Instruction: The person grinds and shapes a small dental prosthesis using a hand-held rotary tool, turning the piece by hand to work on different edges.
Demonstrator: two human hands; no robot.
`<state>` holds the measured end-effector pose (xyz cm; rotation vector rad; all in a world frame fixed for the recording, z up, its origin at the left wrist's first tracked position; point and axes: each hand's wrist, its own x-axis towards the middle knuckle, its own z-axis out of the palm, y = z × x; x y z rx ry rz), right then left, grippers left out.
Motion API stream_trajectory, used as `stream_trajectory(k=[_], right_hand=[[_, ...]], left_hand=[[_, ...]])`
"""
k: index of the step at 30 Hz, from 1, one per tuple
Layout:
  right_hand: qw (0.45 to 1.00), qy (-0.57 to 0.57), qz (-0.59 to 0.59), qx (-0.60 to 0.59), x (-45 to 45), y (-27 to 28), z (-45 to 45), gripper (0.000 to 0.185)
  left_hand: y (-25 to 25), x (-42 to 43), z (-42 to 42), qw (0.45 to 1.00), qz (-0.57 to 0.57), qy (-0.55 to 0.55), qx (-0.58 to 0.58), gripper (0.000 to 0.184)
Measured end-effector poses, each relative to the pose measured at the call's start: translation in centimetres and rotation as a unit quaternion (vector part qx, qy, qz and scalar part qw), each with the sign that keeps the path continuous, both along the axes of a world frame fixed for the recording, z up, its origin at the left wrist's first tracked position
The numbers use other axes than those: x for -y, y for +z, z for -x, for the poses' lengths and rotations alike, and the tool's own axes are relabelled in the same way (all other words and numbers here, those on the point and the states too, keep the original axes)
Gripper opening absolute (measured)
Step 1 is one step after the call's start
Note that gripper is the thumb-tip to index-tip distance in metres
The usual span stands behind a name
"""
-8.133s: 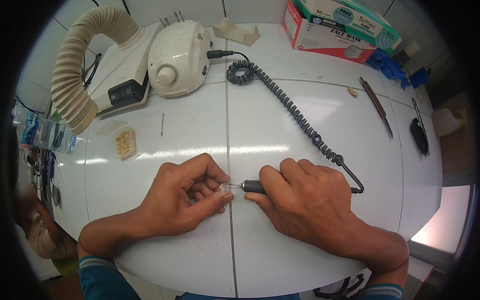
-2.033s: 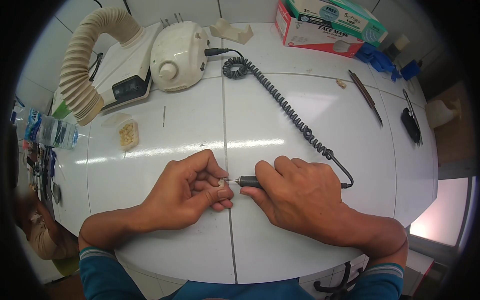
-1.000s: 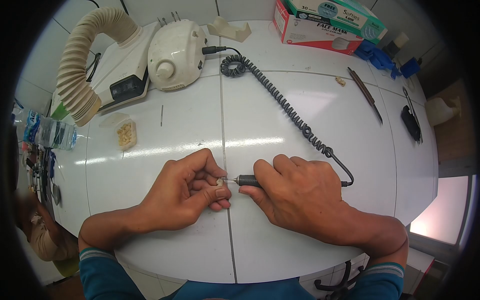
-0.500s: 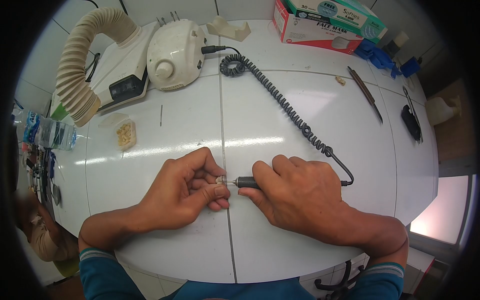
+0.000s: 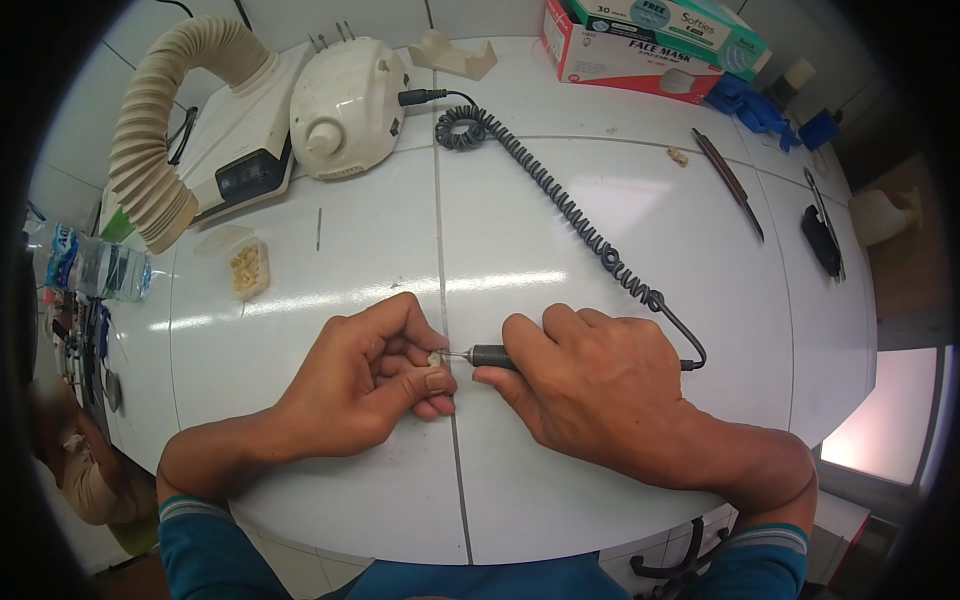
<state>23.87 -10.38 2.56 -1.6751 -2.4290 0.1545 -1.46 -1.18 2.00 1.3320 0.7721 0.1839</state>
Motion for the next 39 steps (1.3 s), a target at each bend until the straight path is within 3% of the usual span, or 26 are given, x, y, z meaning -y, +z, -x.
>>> stream_trajectory(k=[39], right_hand=[[1.000,-0.001,0.006,0.001,0.02,0.02,-0.05,0.041]], left_hand=[[0.05,0.00,-0.08,1.000,-0.001,0.001,-0.008,0.013]])
